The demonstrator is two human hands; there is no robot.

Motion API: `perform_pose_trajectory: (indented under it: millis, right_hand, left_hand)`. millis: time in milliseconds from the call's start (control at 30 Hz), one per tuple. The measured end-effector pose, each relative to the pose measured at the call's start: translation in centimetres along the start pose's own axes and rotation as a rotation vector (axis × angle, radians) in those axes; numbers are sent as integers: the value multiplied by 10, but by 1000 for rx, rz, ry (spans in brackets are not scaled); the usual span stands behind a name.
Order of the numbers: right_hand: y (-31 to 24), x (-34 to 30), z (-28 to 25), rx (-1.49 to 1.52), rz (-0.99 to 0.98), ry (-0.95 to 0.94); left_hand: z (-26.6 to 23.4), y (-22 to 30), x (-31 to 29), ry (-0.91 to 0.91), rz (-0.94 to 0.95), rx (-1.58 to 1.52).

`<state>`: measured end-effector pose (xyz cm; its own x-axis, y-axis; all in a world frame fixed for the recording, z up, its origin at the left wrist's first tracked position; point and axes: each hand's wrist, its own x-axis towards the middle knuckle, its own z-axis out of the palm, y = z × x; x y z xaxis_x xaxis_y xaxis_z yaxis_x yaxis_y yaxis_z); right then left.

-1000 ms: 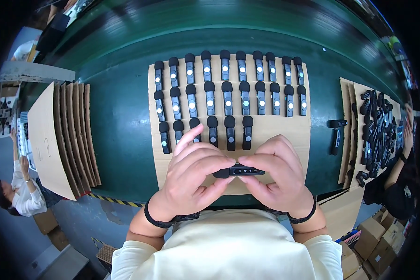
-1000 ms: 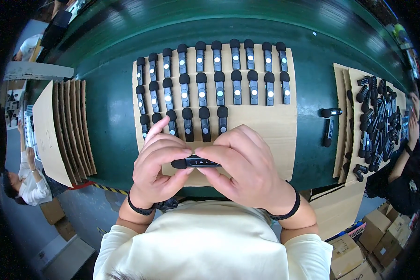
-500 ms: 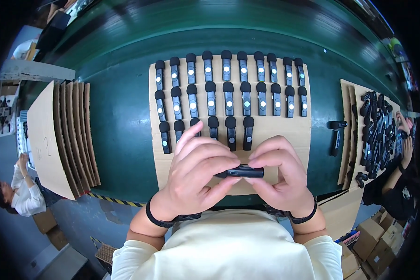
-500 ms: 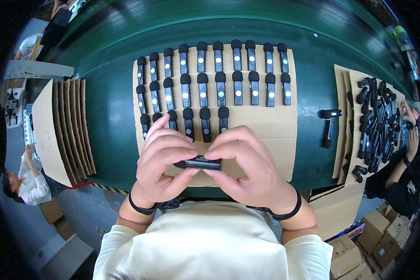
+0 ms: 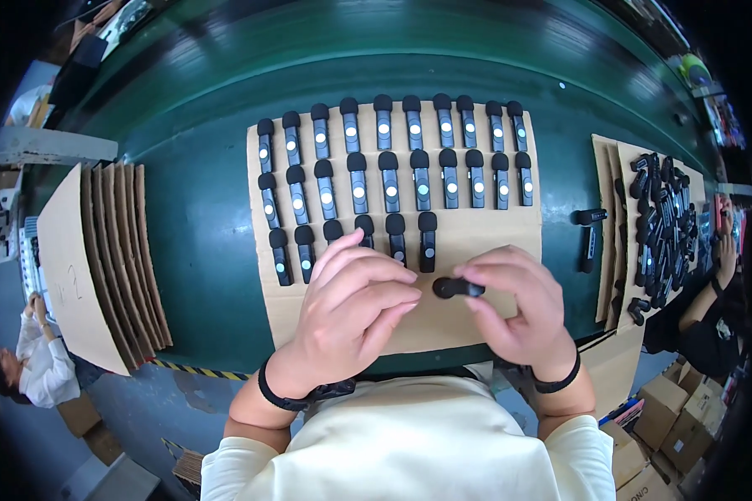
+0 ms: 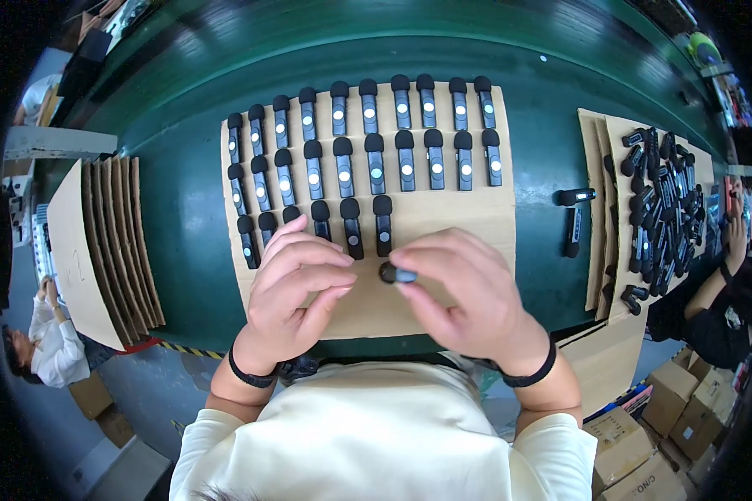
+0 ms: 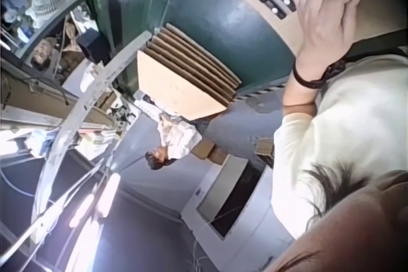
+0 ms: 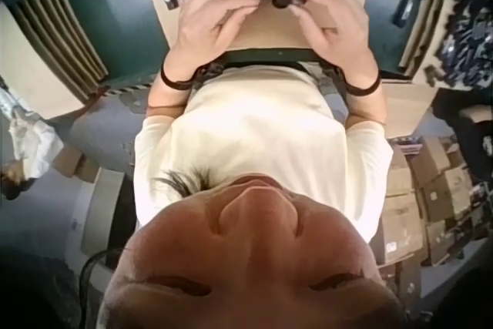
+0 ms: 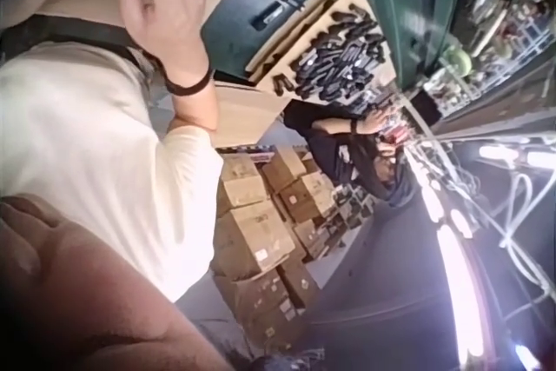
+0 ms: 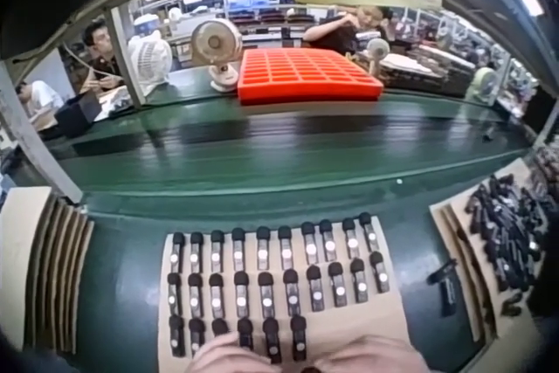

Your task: The person assembles microphones by pressing them together with clips and arranging them on a cardboard sheet. Once the sheet is full, they set it aside, place a new cardboard sheet down, and continue the assembly process.

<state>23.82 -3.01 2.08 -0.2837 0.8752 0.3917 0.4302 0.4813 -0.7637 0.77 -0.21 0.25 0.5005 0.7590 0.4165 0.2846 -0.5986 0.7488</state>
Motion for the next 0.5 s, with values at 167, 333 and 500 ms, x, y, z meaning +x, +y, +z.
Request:
perform_pose_trajectory:
  millis: [167,333,500]
  right_hand:
    - [19,-9,-10,-226,11,-25]
    - [22,-21,-3,-438,-35,-197]
    - [21,-21,2,-446,21,-249]
  left_hand:
    - [3,-2,0,-15,10,-4]
    - [2,-2,0,-31,12,-9]
    - [3,-4,0,-37,-14,-29]
